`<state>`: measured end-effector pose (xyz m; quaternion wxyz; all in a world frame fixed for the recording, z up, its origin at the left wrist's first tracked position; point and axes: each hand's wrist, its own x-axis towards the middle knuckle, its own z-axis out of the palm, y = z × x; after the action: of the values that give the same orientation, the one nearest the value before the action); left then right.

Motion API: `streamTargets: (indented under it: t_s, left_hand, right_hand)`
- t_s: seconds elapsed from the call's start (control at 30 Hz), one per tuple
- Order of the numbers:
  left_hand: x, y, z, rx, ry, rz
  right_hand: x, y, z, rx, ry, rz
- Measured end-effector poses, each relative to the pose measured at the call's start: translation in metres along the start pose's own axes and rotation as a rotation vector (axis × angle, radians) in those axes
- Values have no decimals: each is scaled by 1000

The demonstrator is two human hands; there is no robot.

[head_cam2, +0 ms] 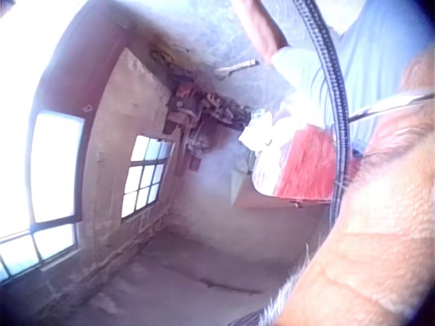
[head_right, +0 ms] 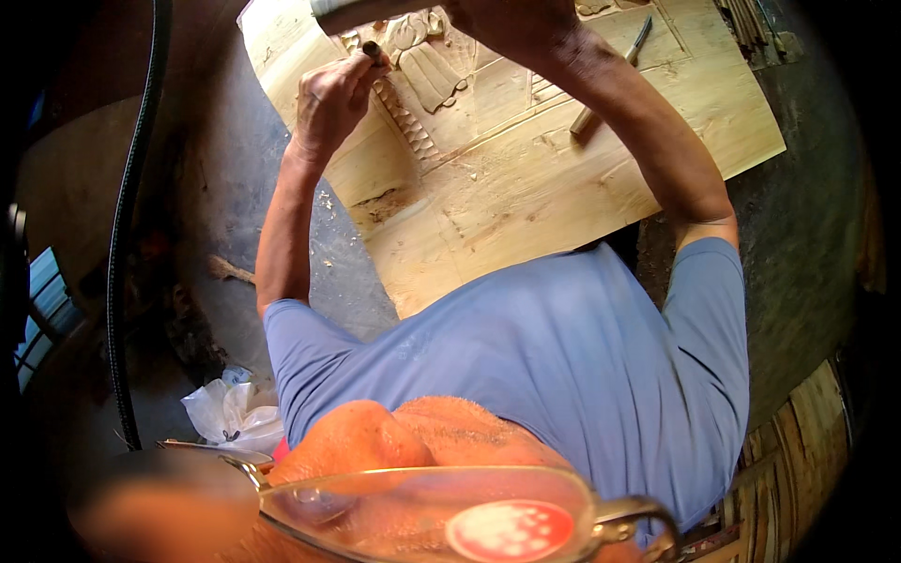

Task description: The person is carving a relief design into a wooden board using a chisel and a mallet, striking the chisel to remove small pieces of wood.

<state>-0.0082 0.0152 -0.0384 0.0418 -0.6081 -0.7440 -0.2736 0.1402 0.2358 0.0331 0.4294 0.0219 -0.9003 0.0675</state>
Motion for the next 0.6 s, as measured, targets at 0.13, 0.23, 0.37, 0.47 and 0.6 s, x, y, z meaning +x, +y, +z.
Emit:
streamTargets:
  t_s: [0.13, 0.23, 0.37, 0.47, 0.6]
  left_hand:
    - [2, -3, -2, -158, 18, -149]
    - [5, -1, -3, -195, 13, -140]
    - [-8, -7, 6, -14, 67, -6]
    - [-12, 4, 2, -80, 88, -45]
    - [-6, 3, 6, -119, 88, -1]
  right_hand:
    - [20, -9, -15, 258, 275, 100]
    - [6, -13, -7, 492, 376, 140]
    - [-4, -8, 19, 41, -40, -58]
    - [7, -13, 7, 109, 87, -34]
    - [13, -3, 27, 594, 352, -72]
